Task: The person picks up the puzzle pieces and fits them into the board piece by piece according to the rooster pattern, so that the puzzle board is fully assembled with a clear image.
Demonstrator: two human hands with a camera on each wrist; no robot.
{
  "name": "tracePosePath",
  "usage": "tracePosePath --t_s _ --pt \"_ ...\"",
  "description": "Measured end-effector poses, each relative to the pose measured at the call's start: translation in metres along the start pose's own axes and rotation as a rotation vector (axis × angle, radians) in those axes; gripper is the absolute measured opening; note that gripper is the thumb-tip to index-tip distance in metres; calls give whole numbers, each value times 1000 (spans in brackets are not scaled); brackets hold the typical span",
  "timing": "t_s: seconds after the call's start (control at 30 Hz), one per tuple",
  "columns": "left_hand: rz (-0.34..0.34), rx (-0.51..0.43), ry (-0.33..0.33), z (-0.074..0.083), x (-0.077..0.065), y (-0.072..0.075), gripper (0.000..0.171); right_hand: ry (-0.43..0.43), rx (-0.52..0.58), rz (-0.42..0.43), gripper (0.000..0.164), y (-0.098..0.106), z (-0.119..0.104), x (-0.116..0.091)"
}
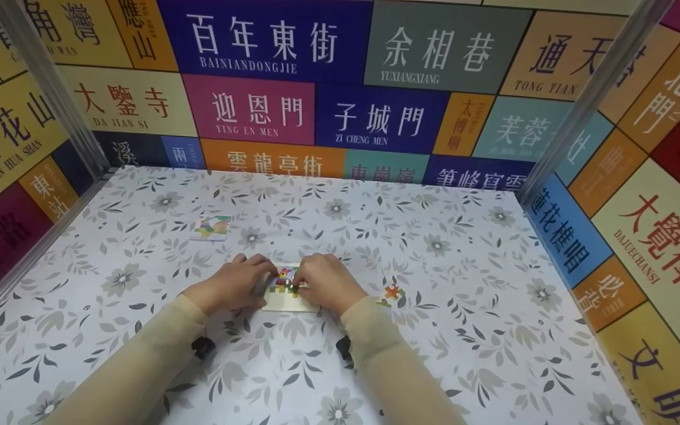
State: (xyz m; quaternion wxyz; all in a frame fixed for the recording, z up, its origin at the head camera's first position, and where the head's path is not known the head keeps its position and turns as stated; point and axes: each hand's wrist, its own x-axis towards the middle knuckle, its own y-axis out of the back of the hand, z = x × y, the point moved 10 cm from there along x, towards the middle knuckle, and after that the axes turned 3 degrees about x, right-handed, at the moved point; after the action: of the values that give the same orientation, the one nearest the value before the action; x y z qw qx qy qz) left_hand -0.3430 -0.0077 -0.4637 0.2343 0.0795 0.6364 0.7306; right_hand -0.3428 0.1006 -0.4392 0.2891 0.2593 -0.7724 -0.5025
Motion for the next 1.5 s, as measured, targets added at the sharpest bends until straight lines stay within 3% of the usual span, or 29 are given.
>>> tracePosePath --t_s 0.57,1.0,1.27,1.5 --pt "-6 9 -10 2 2 -1 59 -56 -6 -20 14 -4 2 -1" --pt "-5 -27 12 1 -2 -2 55 -42 84 -34 14 -5 6 -6" --pt "-6 -53 8 1 -2 -1 58 -85 123 -12 17 9 16 -19" --pt "-7 -69 12 0 -2 0 58 -122 78 19 12 18 31 -30"
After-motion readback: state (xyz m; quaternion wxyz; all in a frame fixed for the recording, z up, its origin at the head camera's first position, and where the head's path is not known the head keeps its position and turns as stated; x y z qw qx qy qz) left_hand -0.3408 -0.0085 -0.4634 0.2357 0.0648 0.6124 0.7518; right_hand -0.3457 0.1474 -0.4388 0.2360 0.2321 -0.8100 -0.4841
